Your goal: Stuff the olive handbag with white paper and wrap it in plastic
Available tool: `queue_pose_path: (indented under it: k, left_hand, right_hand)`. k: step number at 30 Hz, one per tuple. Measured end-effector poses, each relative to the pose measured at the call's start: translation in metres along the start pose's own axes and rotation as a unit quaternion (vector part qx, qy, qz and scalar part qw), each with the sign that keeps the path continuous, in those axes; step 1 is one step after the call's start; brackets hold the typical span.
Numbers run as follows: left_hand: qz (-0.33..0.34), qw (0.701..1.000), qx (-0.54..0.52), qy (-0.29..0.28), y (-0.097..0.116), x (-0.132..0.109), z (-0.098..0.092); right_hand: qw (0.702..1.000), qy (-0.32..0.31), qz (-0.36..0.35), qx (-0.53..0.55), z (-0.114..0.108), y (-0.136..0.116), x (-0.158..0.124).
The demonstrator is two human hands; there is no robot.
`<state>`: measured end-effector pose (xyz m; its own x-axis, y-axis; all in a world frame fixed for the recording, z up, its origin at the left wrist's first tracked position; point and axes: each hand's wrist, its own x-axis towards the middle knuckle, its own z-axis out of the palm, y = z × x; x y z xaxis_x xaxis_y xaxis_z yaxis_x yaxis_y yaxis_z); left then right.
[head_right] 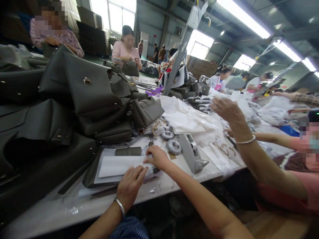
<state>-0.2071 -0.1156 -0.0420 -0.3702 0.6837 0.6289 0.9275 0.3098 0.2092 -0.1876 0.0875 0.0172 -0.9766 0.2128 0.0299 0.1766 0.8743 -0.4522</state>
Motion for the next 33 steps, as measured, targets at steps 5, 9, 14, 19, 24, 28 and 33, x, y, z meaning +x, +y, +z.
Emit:
queue_pose_path:
  k: [5,9,14,19,24,28,33]
  left_hand:
    - [0.031,0.998,0.035,-0.033,-0.002,0.001,-0.003]
    - [0.028,0.997,0.058,-0.03,0.0,0.0,0.0]
    - [0.009,0.996,0.08,-0.024,0.003,-0.001,0.005]
    - [0.009,0.996,0.088,-0.033,0.003,0.0,0.004]
    - [0.02,0.995,0.091,-0.037,0.001,0.005,-0.001]
    - [0.035,0.996,0.083,-0.025,-0.001,0.008,-0.004]
    - [0.043,0.997,0.058,-0.037,-0.007,0.007,-0.004]
  right_hand:
    - [0.999,-0.028,0.038,0.018,-0.003,0.001,0.01]
    - [0.997,-0.045,0.061,0.029,-0.007,0.001,0.017]
    - [0.994,-0.038,0.084,0.052,-0.006,0.0,0.021]
    - [0.994,-0.015,0.09,0.061,-0.001,0.003,0.022]
    - [0.992,0.028,0.11,0.058,0.008,0.003,0.028]
    - [0.983,0.111,0.139,0.045,0.017,-0.007,0.022]
    - [0.968,0.211,0.132,0.034,-0.022,0.013,-0.023]
